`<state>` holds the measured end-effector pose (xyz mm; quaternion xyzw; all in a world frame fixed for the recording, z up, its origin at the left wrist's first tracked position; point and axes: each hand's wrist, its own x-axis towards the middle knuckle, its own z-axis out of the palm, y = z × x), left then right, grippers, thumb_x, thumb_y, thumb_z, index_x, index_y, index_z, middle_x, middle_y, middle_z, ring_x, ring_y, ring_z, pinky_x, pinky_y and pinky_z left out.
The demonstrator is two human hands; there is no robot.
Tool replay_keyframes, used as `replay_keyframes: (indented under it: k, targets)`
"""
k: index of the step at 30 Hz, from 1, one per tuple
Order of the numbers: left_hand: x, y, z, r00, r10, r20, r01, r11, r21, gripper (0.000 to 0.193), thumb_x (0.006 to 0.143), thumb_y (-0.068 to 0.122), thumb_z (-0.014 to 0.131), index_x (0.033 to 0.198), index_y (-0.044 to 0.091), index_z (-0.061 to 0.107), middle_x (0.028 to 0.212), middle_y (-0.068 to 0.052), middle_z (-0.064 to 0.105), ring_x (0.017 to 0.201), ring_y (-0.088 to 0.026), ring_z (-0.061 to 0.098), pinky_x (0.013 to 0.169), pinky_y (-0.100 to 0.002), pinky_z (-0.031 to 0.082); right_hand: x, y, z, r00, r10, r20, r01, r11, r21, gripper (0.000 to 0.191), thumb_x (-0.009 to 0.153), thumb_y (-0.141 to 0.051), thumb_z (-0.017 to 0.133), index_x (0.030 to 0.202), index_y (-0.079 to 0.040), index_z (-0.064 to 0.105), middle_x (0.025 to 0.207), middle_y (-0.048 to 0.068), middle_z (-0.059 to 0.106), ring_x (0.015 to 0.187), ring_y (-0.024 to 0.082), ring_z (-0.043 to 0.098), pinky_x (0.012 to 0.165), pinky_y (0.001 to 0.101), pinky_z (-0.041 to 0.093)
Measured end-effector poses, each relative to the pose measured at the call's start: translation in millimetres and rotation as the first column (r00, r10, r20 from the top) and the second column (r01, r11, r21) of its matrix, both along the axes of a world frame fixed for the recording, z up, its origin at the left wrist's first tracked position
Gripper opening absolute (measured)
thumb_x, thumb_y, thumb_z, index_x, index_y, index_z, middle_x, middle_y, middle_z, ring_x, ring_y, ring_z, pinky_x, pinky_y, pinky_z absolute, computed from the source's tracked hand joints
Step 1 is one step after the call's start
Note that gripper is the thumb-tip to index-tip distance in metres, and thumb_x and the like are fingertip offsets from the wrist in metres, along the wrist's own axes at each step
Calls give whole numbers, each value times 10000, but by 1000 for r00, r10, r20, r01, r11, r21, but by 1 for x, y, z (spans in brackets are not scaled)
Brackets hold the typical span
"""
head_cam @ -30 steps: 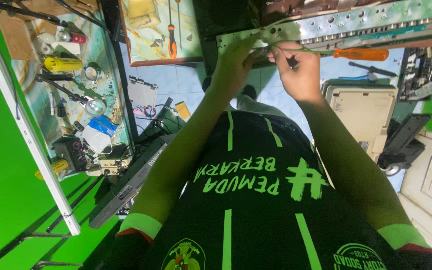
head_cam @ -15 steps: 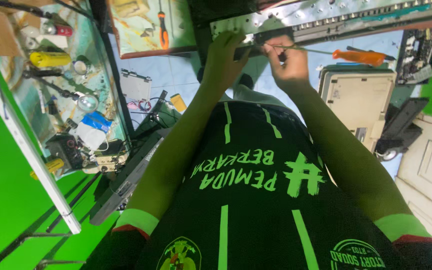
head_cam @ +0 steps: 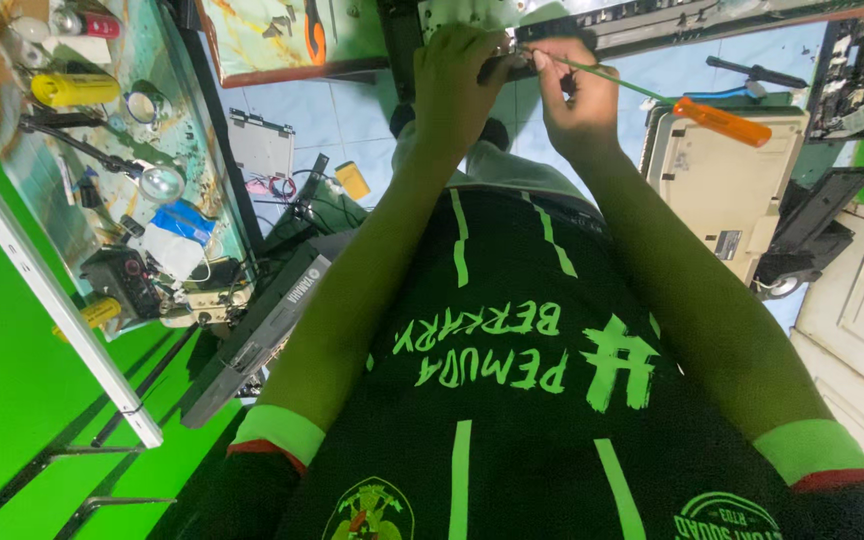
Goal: The person disassembles and repairs an electronic keyboard instrument, handling small screws and component wires by hand and using a screwdriver to adjust internal circuit board components, testing the buttons and keys at the end.
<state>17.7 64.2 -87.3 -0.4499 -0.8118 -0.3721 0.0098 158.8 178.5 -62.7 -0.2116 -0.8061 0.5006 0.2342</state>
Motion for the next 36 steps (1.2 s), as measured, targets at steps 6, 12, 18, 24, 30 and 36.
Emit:
replay_keyframes:
  k: [6,12,18,24,30,36]
  targets:
    - [4,2,3,999,35,-13,-34,997,75,232,876,281,815,1074,186,739,1041,8,717,1066,-235,629,905,-434,437,2,1,-2,1000,13,25,-13,1000,4,134,1169,-102,585,1196,-6,675,746,18,611,640,53,491,578,252,365]
    - [3,1,5,1000,2,26,-5,995,98,211,882,287,820,1044,173,745,1010,19,714,1037,-233,629,898,-443,427,3,2,-5,999,9,41,-9,1000,-11,138,1166,-105,582,1181,0,669,805,24,664,659,51,533,578,256,392]
    - [4,2,2,1000,18,2,-18,995,97,208,879,298,814,1038,185,744,1031,8,714,1055,-241,625,881,-442,418,2,3,-7,999,22,-44,-23,999,-27,144,1180,-98,591,1195,30,655,933,94,743,840,97,686,752,266,569]
    - [2,2,0,1000,2,18,-4,997,78,198,854,294,820,1003,184,749,1040,1,718,1044,-241,625,885,-447,418,-1,1,-3,998,-15,54,17,999,-39,140,1143,-95,595,1177,25,658,922,105,754,811,103,697,698,264,544]
    - [1,1,1,999,1,46,-3,999,44,196,868,273,821,1023,174,751,1036,25,729,1052,-235,628,896,-438,425,-2,1,-1,999,6,42,-8,999,41,121,1141,-82,612,1146,32,652,901,141,711,812,158,701,726,289,565]
    - [1,0,1,1000,3,26,-5,999,49,220,848,274,821,1029,168,758,1022,-6,723,1034,-252,626,863,-439,418,-5,2,-6,995,50,87,-57,996,75,139,1161,-109,591,1178,19,641,956,171,724,876,212,744,781,340,602]
